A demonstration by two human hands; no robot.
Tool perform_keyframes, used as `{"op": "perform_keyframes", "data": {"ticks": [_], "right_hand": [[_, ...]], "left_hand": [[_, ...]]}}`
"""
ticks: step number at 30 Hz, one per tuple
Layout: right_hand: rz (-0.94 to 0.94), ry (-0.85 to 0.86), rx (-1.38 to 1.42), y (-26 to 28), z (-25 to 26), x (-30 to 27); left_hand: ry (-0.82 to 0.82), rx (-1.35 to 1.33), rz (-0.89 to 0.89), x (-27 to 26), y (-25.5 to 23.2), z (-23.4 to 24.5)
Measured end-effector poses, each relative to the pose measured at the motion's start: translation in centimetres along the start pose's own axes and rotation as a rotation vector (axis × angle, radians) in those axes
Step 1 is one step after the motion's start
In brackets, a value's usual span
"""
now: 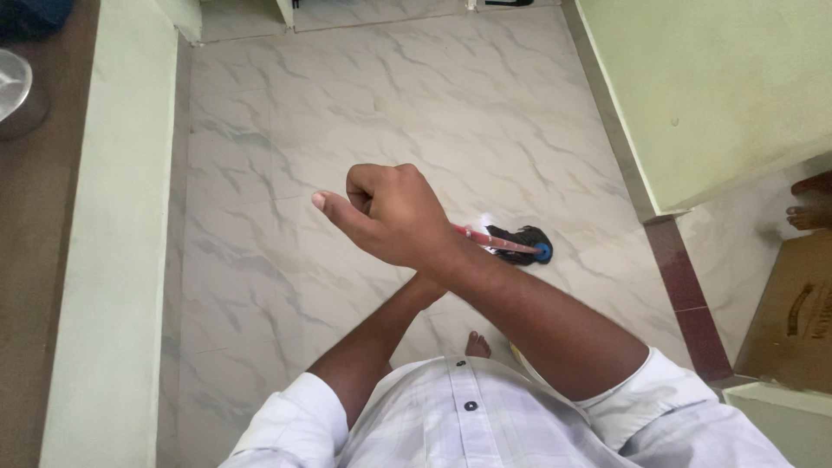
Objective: The person dips a mop into a bucket of water and then mops the tiled floor, moving from one area of the room to another while holding the mop handle with both hands.
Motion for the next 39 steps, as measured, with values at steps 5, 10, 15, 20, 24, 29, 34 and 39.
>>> {"op": "perform_keyframes", "data": {"ticks": [5,10,15,20,24,29,34,39], "right_hand": [[0.153,0.089,-0.018,-8.6,-2.7,0.7],[0.158,0.035,0.068,-20.1,-4.5,-1.1],[-0.321,0.251,0.265,-29.0,-5.1,-5.3],[-0.471,0.237,0.197,-33.3,-7.1,-10.0],[-0.293,0.181,0.141,-34.0,-8.3,-11.3],[-0.192,0.185,0.004,-31.1,-6.8,-11.8],[-0.267,0.157,-0.052,-30.6,-4.8,-12.6],[-0.278,0.105,-0.061,-32.9,-2.5,-14.3]], "left_hand": [[-0.225,0.314,-0.196,-1.7,-5.1,-1.2],[-0.564,0.391,-0.255,-2.0,-4.3,1.6],[-0.617,0.378,-0.230,-3.5,-4.6,0.6],[-0.486,0.470,-0.461,-5.0,-8.4,-3.0],[-0.377,0.275,-0.455,-5.1,-9.2,-3.2],[-0.353,0.275,-0.390,-4.3,-9.3,-2.0],[-0.321,0.310,-0.370,-2.2,-8.4,-2.6],[-0.282,0.323,-0.363,0.6,-6.5,-3.9]]}}
Point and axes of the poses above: each hand's wrist, its own x-axis towards the middle knuckle, its own z-axis out of the back of the hand, y = z × x, the point moved 2 cm from there along x, towards the middle knuckle, and after that the axes turned 13 degrees about y, right-handed, at the moved point
